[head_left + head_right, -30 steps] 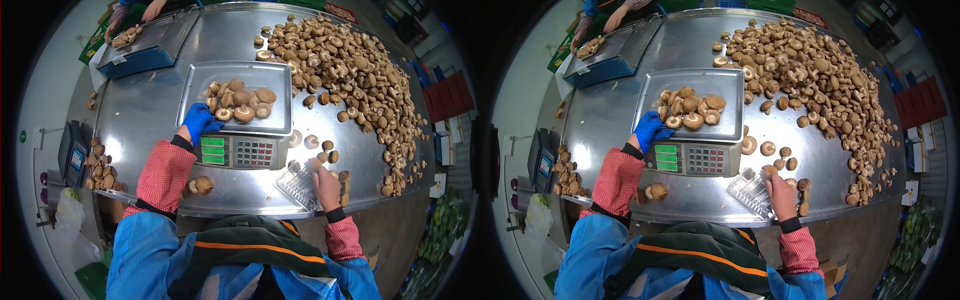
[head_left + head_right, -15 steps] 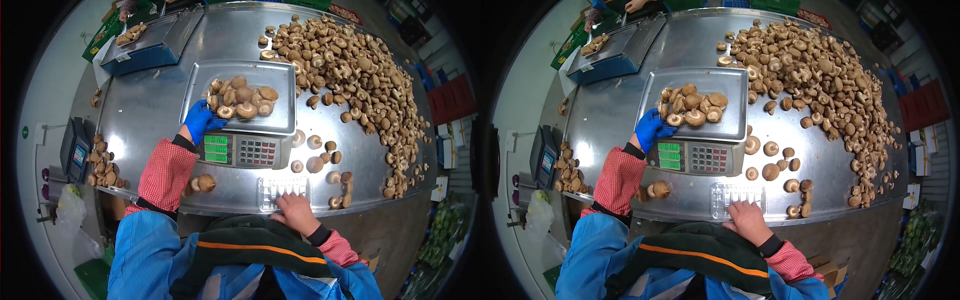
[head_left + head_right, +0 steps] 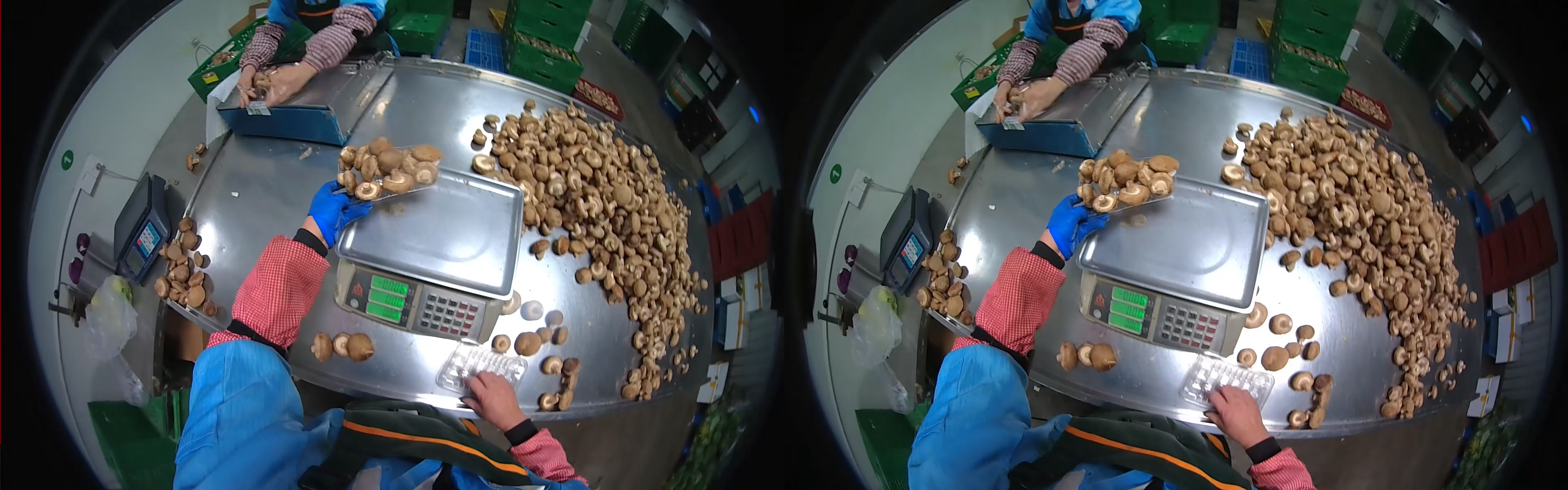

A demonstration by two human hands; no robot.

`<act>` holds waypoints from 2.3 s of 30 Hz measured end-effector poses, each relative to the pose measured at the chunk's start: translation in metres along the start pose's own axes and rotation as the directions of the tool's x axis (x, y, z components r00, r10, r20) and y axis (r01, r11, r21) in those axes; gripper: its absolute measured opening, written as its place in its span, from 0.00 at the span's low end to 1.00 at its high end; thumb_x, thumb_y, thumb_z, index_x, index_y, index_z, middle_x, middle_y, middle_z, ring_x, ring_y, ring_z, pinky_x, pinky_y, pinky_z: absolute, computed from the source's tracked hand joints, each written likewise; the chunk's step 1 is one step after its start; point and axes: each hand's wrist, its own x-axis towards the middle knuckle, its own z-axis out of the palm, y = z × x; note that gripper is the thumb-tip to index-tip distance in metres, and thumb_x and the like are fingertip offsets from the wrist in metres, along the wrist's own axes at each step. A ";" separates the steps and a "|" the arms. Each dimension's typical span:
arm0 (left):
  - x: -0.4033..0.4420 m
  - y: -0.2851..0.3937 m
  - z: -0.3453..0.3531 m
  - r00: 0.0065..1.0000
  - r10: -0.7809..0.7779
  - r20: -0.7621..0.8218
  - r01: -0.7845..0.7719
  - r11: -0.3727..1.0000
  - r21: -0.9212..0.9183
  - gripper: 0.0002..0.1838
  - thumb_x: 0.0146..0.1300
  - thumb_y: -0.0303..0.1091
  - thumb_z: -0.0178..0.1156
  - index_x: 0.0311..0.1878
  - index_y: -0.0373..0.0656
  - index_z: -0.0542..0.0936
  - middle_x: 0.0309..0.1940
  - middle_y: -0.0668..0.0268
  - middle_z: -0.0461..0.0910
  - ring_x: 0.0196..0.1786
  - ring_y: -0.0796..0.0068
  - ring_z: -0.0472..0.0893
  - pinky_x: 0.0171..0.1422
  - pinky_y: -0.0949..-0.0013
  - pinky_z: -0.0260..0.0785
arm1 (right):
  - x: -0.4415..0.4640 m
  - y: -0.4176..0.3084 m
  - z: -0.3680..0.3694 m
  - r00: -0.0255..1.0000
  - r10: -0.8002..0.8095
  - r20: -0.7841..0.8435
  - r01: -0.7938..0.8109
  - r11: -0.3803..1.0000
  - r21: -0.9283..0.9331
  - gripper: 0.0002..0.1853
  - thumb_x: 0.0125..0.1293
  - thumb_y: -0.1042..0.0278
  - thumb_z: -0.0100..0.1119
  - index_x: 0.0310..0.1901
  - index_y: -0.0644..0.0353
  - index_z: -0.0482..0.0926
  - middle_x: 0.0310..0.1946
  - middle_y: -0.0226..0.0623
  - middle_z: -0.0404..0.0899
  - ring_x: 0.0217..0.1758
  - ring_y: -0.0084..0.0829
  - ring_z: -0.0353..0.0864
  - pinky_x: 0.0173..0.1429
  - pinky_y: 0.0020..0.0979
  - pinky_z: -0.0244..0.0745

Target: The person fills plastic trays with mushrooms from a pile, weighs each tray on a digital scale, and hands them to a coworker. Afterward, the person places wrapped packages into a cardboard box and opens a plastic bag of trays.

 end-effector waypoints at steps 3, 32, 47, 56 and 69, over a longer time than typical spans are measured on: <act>0.032 0.020 -0.019 0.992 0.103 -0.069 -0.104 0.994 -0.018 0.21 0.61 0.14 0.47 0.59 0.32 0.67 0.49 0.52 0.77 0.48 0.59 0.82 0.53 0.66 0.81 | -0.003 0.001 0.009 0.994 -0.055 -0.090 0.050 0.997 -0.051 0.11 0.57 0.68 0.60 0.42 0.55 0.76 0.31 0.35 0.73 0.35 0.39 0.76 0.39 0.39 0.71; 0.058 0.027 0.003 0.971 0.195 0.141 -0.203 0.978 0.050 0.14 0.71 0.45 0.49 0.39 0.47 0.78 0.34 0.67 0.81 0.38 0.76 0.80 0.44 0.69 0.72 | 0.009 0.027 0.005 0.956 -0.291 -0.040 0.285 0.952 -0.107 0.13 0.55 0.73 0.53 0.43 0.66 0.73 0.34 0.37 0.71 0.40 0.34 0.74 0.41 0.31 0.76; -0.134 -0.141 0.269 0.290 -0.766 0.574 -0.057 0.585 0.809 0.17 0.72 0.42 0.50 0.56 0.41 0.74 0.42 0.65 0.80 0.40 0.76 0.82 0.42 0.73 0.78 | -0.054 0.043 -0.137 0.693 0.340 -0.635 -0.367 0.925 0.094 0.21 0.52 0.65 0.68 0.47 0.62 0.76 0.30 0.34 0.74 0.32 0.29 0.74 0.36 0.30 0.68; 0.025 -0.198 0.369 0.900 -0.179 0.398 -0.427 -0.173 0.888 0.69 0.32 0.55 0.80 0.75 0.43 0.47 0.61 0.45 0.70 0.64 0.48 0.71 0.68 0.58 0.65 | -0.152 0.272 -0.091 0.098 0.860 -0.501 -0.392 0.496 0.775 0.16 0.64 0.69 0.51 0.54 0.60 0.72 0.29 0.43 0.80 0.27 0.40 0.80 0.31 0.38 0.74; 0.026 -0.212 0.440 0.687 -0.401 0.606 -0.707 -0.178 0.684 0.74 0.33 0.54 0.80 0.76 0.57 0.35 0.59 0.40 0.70 0.61 0.42 0.72 0.67 0.53 0.67 | -0.020 0.350 -0.120 0.204 0.660 -0.723 -0.528 0.696 0.486 0.13 0.69 0.65 0.48 0.53 0.56 0.72 0.30 0.53 0.81 0.33 0.52 0.81 0.38 0.47 0.74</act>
